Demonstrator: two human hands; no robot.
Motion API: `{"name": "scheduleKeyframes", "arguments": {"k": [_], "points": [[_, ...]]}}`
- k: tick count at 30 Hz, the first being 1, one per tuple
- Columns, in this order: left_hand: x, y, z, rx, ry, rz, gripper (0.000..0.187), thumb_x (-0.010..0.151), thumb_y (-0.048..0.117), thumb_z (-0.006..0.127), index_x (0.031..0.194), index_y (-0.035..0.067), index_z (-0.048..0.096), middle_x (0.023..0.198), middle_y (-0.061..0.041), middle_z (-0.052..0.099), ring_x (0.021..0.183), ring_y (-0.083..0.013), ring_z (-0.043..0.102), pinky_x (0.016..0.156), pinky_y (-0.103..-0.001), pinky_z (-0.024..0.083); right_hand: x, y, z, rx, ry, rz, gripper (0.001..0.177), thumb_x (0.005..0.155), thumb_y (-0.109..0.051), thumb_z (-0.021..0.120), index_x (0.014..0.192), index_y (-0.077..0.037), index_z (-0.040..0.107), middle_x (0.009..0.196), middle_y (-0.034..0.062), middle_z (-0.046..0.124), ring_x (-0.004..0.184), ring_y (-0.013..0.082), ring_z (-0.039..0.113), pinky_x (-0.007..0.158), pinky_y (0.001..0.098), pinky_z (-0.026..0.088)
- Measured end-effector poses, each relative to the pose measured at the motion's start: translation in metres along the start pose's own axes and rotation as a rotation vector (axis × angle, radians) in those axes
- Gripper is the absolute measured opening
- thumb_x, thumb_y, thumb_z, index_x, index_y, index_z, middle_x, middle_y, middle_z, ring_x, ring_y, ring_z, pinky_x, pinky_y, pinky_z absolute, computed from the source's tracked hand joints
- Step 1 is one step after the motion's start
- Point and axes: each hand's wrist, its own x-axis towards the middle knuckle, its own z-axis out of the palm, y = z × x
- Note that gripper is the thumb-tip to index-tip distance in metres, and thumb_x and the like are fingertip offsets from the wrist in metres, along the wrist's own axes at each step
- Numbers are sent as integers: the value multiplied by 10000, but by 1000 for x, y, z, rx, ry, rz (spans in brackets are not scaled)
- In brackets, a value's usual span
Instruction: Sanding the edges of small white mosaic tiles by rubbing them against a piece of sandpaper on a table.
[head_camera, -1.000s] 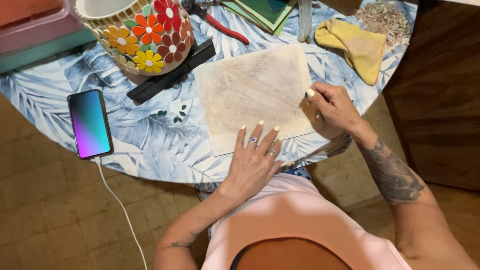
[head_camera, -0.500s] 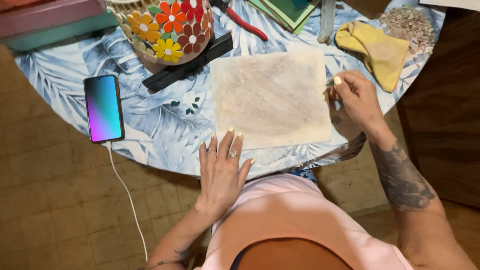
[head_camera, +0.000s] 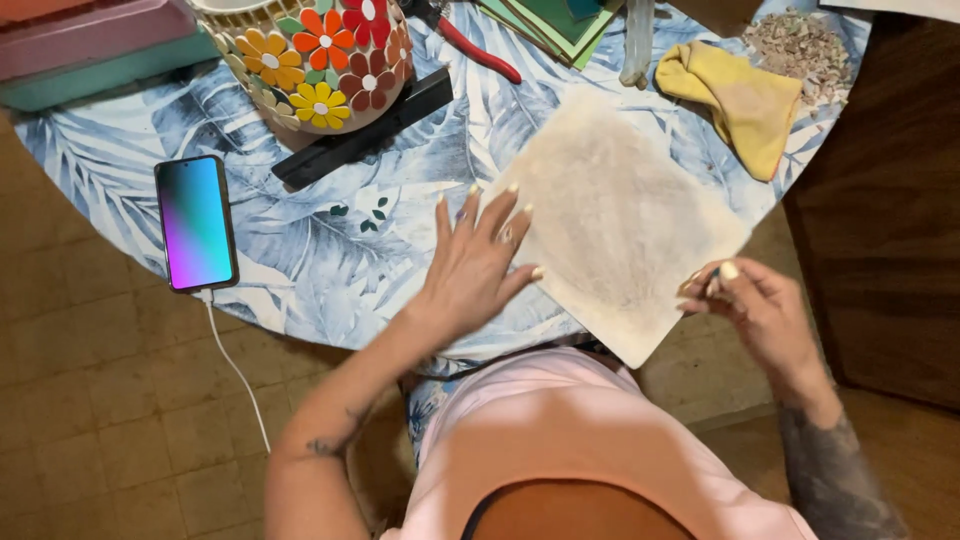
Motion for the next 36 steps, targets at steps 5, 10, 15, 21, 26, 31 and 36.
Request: {"name": "scheduleKeyframes", "arguments": {"k": [5,10,15,21,26,31,36], "points": [[35,-15,-7,76,-61,93,532,825,439,428,1211,78,364,1289,-160,307,1166,-397,302,924,-652,75,-4,7,18,-80,-82,-65,238,871,-176,428,855,25,554,831,155,590,714,252,621,677,359,539],[31,12,-30,293,-151,16,635,800,491,403,1294,116,268,1357,-130,210,1234,-379,161,960,-627,85,10,5,-10,-279,16,-343,216,896,-163,409,885,11,537,836,137,589,636,192,582,534,282,527],[-4,52,8,198,98,361,776,594,641,625,1180,154,481,1277,-97,380,1189,-412,292,885,-630,289,25,16,-48,-773,295,-300,245,952,-118,454,775,-29,599,976,91,577,920,181,523,787,304,378],[-15,72,20,84,177,442,500,648,282,660,1100,114,526,1226,-84,427,1184,-437,306,924,-642,253,15,10,-33,-614,255,-142,222,946,-140,462,857,11,598,811,79,597,747,120,538,665,257,461],[-34,58,-3,14,55,376,379,715,162,512,1085,81,511,1208,-116,437,1190,-437,274,926,-642,226,2,0,-17,-443,179,17,242,913,-160,460,852,35,589,796,119,588,655,182,549,634,272,458],[-49,40,-15,44,48,289,200,734,161,521,900,56,561,990,-98,519,1127,-381,361,932,-608,265,8,25,-15,-248,49,20,253,886,-157,463,890,76,562,880,163,604,678,227,583,658,298,496],[-50,23,-24,124,307,272,68,709,75,594,762,70,553,782,-74,513,1000,-360,444,834,-527,360,13,7,13,-452,65,-68,212,884,-129,452,815,7,598,838,98,633,786,135,579,722,244,455]]}}
